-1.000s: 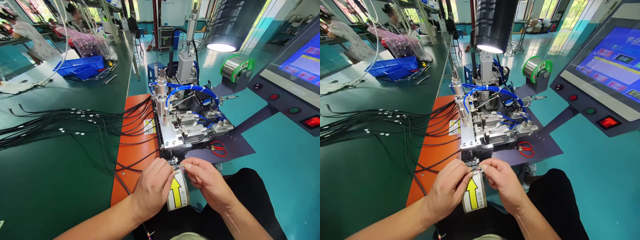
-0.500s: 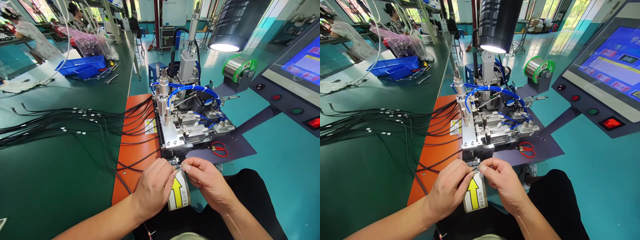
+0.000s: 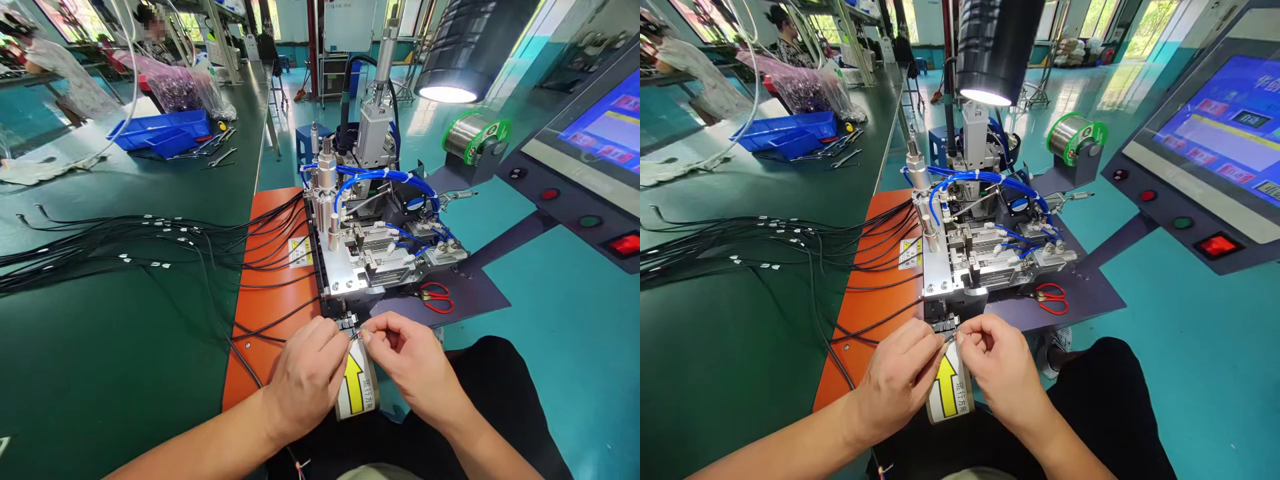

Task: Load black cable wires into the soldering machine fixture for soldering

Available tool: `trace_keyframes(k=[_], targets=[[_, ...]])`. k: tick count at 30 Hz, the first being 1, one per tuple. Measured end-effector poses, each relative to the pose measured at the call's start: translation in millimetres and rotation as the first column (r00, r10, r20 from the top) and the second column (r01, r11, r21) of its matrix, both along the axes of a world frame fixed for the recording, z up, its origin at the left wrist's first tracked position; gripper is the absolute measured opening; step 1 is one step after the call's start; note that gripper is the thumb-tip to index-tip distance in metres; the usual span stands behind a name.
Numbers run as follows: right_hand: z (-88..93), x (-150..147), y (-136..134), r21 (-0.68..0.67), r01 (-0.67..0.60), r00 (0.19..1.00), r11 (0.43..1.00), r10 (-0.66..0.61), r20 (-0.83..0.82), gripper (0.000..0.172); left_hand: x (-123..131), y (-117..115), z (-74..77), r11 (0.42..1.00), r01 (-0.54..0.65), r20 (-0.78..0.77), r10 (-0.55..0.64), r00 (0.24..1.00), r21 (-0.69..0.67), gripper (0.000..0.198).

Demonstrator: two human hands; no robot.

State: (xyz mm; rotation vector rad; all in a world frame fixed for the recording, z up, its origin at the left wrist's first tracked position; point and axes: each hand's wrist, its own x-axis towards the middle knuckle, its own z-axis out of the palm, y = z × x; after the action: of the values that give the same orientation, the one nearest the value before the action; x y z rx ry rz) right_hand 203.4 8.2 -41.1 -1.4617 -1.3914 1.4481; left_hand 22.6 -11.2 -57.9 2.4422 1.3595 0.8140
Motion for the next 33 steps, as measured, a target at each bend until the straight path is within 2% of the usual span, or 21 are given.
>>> trace_keyframes(k=[3,5,8,12,22,28,33], targets=[[1.6,-1,-3,0.093,0.015,0.996,0.996,-0.023,0.087,0.019,1,1,0.0,1.000,-0.008,0.012,0.008,1.000,-0.002,0.024],[-0.3,3,-2,0.043,0.001,1.000,0.999,0.000,-0.010,0.018,1,1,-0.2,1.000,-0.021,0.029,0.022,0.999,-0.015,0.023],[-4.3,14,3,-0.078,0.004,0.990,0.997,-0.015,-0.143,0.028,2,1,-0.8,0.999,-0.024,0.044,0.025,0.999,-0.025,0.021],[-7.6,21,9,-0.152,-0.004,0.987,0.988,-0.020,-0.157,0.032,1,1,-1.8,1.000,-0.020,0.048,0.021,0.999,-0.024,0.020],[-10.5,9,16,-0.259,-0.058,0.952,0.964,-0.025,-0.306,0.032,0,1,0.0,0.999,-0.019,0.043,0.021,0.999,-0.036,0.021],[-14.0,10,18,-0.252,-0.067,0.952,0.965,-0.014,-0.306,0.028,1,1,-1.5,0.999,-0.033,0.049,0.034,0.998,-0.027,0.020],[-18.0,10,18,-0.174,-0.044,0.971,0.984,0.001,-0.241,0.032,0,2,-1.1,0.998,-0.055,0.054,0.056,0.997,-0.033,0.017]])
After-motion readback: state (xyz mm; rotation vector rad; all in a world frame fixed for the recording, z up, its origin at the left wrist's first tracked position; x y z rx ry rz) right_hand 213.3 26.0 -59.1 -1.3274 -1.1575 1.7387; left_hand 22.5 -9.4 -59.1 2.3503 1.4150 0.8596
